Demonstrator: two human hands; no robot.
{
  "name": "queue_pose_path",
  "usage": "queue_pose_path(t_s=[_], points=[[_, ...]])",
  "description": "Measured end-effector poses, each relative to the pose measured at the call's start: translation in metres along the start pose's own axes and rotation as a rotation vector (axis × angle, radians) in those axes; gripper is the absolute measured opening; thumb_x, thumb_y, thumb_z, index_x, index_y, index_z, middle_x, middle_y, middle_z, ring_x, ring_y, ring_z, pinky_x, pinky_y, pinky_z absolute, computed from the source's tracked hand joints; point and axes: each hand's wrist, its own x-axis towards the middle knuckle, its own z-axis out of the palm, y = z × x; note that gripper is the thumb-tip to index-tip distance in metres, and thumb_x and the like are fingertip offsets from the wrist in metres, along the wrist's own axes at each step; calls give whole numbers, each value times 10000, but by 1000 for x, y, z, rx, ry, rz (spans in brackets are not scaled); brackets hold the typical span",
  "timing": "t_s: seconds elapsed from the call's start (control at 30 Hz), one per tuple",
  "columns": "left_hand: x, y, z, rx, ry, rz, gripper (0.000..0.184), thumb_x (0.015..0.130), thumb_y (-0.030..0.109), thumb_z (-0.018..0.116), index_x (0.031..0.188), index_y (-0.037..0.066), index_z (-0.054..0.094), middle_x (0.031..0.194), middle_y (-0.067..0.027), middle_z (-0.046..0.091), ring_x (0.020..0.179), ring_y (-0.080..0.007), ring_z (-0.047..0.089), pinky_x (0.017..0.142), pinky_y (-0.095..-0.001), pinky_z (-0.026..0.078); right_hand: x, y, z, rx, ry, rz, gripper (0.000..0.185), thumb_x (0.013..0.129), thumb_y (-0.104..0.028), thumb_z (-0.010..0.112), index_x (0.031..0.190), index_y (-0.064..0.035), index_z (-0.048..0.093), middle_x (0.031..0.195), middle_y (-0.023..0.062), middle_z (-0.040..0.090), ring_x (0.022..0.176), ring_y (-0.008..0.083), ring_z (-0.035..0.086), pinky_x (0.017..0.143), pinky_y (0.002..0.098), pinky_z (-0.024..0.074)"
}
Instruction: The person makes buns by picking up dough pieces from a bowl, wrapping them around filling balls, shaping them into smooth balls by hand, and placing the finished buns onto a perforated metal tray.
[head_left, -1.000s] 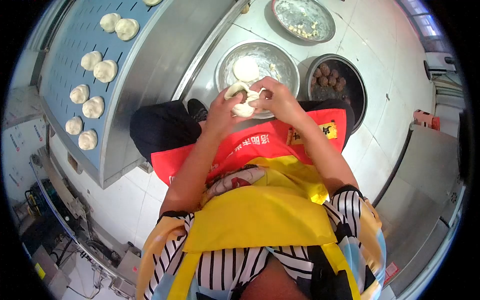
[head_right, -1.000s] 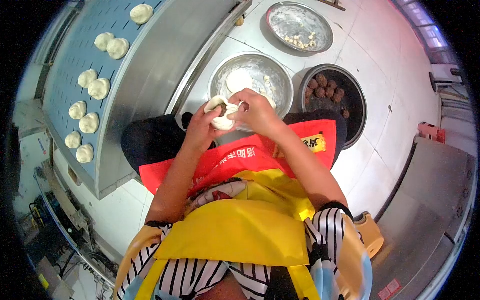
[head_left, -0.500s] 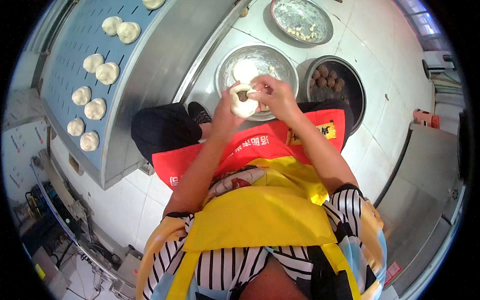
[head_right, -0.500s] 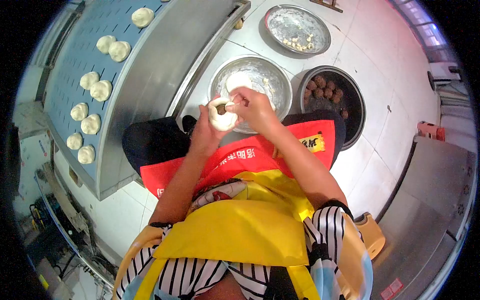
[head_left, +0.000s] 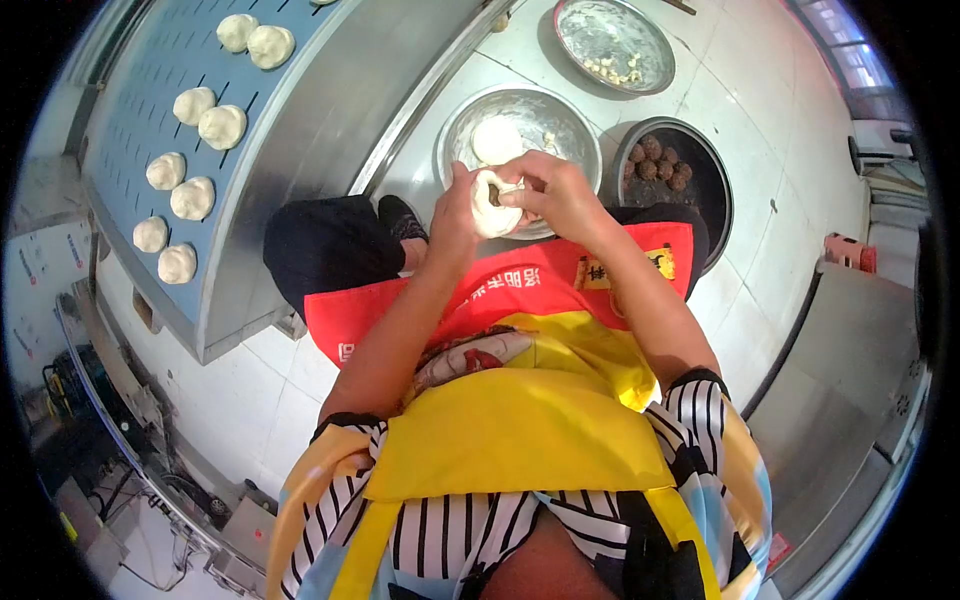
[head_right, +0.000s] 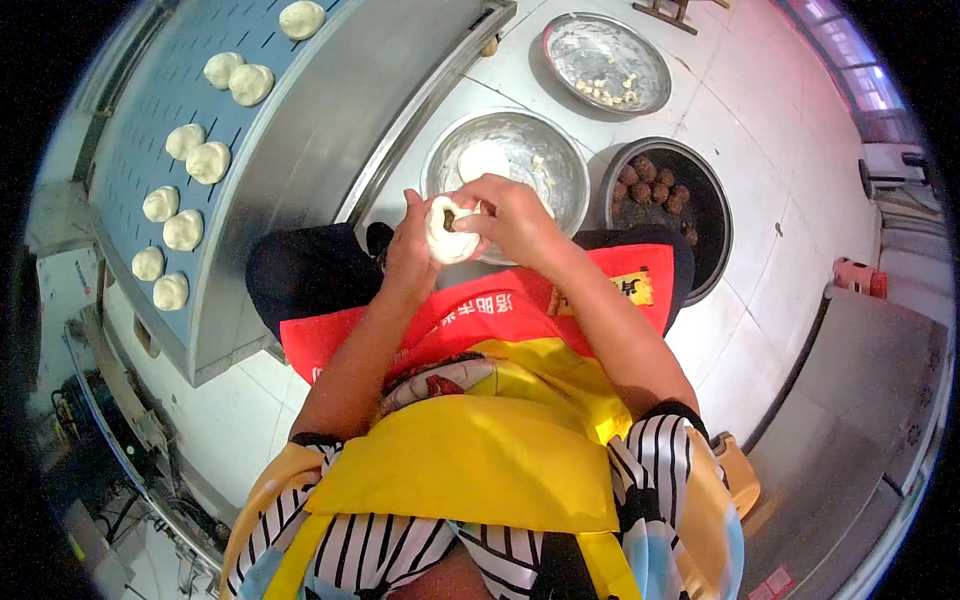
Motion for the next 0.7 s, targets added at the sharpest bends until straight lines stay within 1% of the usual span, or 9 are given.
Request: queue_pose_path(t_s=[0.13, 0.23, 0.33, 0.4, 0.43, 0.47, 0.53, 0.57, 0.7], points=[[-5, 12, 2, 87, 14, -81, 659, 976, 542, 262, 1153, -21, 554, 1003, -126, 630, 874, -187, 646, 730, -277, 548, -2, -3, -1, 58, -106, -25, 140, 759, -17, 702, 880, 4, 636, 882, 92, 609, 742, 174, 631, 567, 283, 530], [3, 15, -16, 235, -169, -124, 727, 945, 602, 261, 1239, -27, 476, 1117, -141, 596, 1003, -229, 619, 864, -376, 520, 0, 1, 0, -138, -75, -358, 121, 790, -7, 679, 896, 12, 624, 928, 76, 580, 757, 144, 606, 571, 259, 522], [-1, 38, -5, 251, -196, -257, 719, 945, 604, 250, 1278, -2, 444, 1177, -147, 560, 1059, -255, 594, 865, -427, 525, 6, 6, 2, -253, -12, -517, 143, 765, -22, 698, 883, 7, 624, 886, 100, 589, 729, 185, 624, 549, 285, 516], [-4, 21, -9, 294, -131, 127, 712, 942, 611, 249, 1299, 21, 426, 1214, -151, 532, 1093, -265, 573, 864, -432, 526, 1, -13, 2, -27, 68, -128, 151, 759, -25, 704, 882, 9, 622, 877, 102, 580, 720, 190, 619, 545, 289, 510], [-3, 12, -8, 233, -82, 183, 681, 949, 589, 258, 1298, 30, 430, 1222, -150, 523, 1099, -260, 566, 849, -418, 531, 2, -21, 1, 83, 109, 61, 155, 757, -27, 707, 881, 10, 621, 873, 104, 575, 715, 193, 617, 543, 291, 507], [-3, 4, -6, 174, -36, 241, 650, 957, 567, 268, 1296, 39, 434, 1230, -149, 513, 1104, -256, 559, 834, -405, 536, 4, -20, 2, 44, 89, 27, 153, 756, -26, 708, 876, 10, 619, 866, 101, 571, 710, 189, 615, 538, 289, 505], [-8, -11, 1, -110, 98, 59, 532, 990, 473, 308, 1269, 49, 467, 1225, -141, 503, 1094, -229, 554, 776, -345, 554, 4, -6, 9, -30, 40, -28, 150, 755, -23, 710, 867, 12, 616, 854, 96, 563, 700, 183, 611, 526, 284, 501], [-6, -11, -2, 28, 99, 113, 526, 986, 472, 321, 1253, 45, 472, 1179, -155, 523, 1041, -237, 584, 739, -352, 565, 4, -3, 12, -101, 24, -149, 143, 755, -13, 708, 857, 13, 612, 844, 85, 553, 691, 174, 605, 512, 279, 498], [-10, 15, -5, 213, -4, -102, 691, 946, 605, 244, 1260, 23, 444, 1086, -133, 589, 916, -241, 639, 703, -357, 571, -4, -7, 11, -83, -62, -139, 142, 755, -21, 702, 857, 7, 607, 899, 81, 553, 702, 179, 595, 558, 293, 495]])
